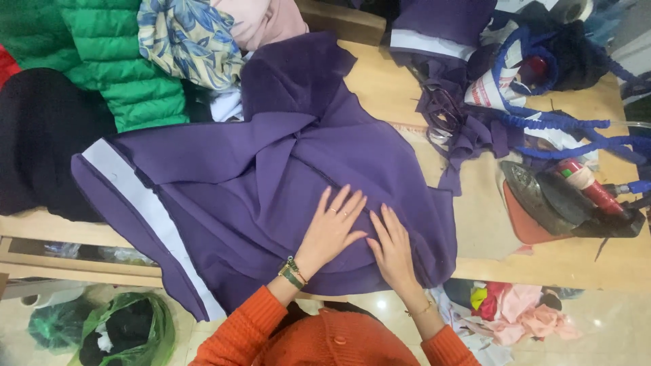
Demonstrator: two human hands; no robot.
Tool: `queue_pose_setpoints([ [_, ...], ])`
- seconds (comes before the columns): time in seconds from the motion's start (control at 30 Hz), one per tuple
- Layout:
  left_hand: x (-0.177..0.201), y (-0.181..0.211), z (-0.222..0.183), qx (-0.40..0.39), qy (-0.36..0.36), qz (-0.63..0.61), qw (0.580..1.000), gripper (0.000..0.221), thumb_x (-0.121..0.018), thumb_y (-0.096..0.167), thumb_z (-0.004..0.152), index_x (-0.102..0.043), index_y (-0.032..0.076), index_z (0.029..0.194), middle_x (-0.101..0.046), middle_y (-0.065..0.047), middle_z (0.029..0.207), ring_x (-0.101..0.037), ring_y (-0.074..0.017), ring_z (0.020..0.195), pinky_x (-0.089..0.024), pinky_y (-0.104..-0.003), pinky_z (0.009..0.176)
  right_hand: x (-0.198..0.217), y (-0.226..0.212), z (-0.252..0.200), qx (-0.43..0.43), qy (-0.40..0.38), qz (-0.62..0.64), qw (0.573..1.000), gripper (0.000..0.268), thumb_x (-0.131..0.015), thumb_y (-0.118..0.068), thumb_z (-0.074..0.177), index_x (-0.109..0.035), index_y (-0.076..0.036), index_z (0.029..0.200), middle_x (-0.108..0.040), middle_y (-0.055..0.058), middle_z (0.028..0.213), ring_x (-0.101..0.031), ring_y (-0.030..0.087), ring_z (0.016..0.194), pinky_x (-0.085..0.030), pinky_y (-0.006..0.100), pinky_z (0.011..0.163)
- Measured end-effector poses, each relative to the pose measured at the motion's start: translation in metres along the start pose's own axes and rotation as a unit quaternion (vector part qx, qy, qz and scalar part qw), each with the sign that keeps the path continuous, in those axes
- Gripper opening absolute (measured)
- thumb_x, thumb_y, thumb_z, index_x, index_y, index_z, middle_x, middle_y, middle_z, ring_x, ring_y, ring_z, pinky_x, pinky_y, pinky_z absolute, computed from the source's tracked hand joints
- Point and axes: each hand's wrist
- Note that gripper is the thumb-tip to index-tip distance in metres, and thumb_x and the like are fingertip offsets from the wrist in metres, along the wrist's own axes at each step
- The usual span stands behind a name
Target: Ironing and smoothing out purple and patterned fabric pieces on a workbench.
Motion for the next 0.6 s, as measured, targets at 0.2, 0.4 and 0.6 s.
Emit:
queue_pose_setpoints([
  [0.2,0.003,-0.004,-0.005,-0.031,-0.021,0.002,0.999,0.076,-0.048,0.062,0.097,-0.038,0.018,0.158,-0.046,-0.009,0.157,-0.036,-0.0293,0.149,-0.014,-0.064,0.124,0.002,0.010,-0.011,-0.057,-0.031,0.021,0.998,0.062,-0.058,-0.025,0.101,-0.038,-0.012,0.159,-0.034,0.020,0.164,-0.034,0.034,0.150,-0.033,0.046,0.116],
  [0.4,0.012,0.000,-0.004,-0.009,-0.031,0.021,0.999,0.068,-0.042,0.064,0.099,-0.037,0.031,0.158,-0.038,-0.004,0.163,-0.033,-0.0241,0.150,-0.010,-0.069,0.122,0.001,0.017,-0.017,-0.060,-0.037,-0.011,0.997,0.058,-0.052,-0.029,0.105,-0.038,-0.016,0.159,-0.035,0.021,0.162,-0.036,0.035,0.149,-0.033,0.049,0.117],
  [0.6,-0.010,0.012,0.004,0.019,-0.017,-0.009,1.000,0.062,-0.051,0.060,0.098,-0.060,0.012,0.136,-0.056,-0.015,0.141,-0.047,-0.0314,0.138,-0.022,-0.065,0.121,0.015,0.047,-0.021,-0.034,-0.033,-0.084,0.995,0.064,-0.051,-0.043,0.102,-0.038,-0.019,0.160,-0.035,0.018,0.163,-0.030,0.032,0.153,-0.022,0.052,0.121],
])
Point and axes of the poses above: each hand's wrist, its own z-axis towards the middle knuckle, its own x-axis out of the back of the hand, y = z × x
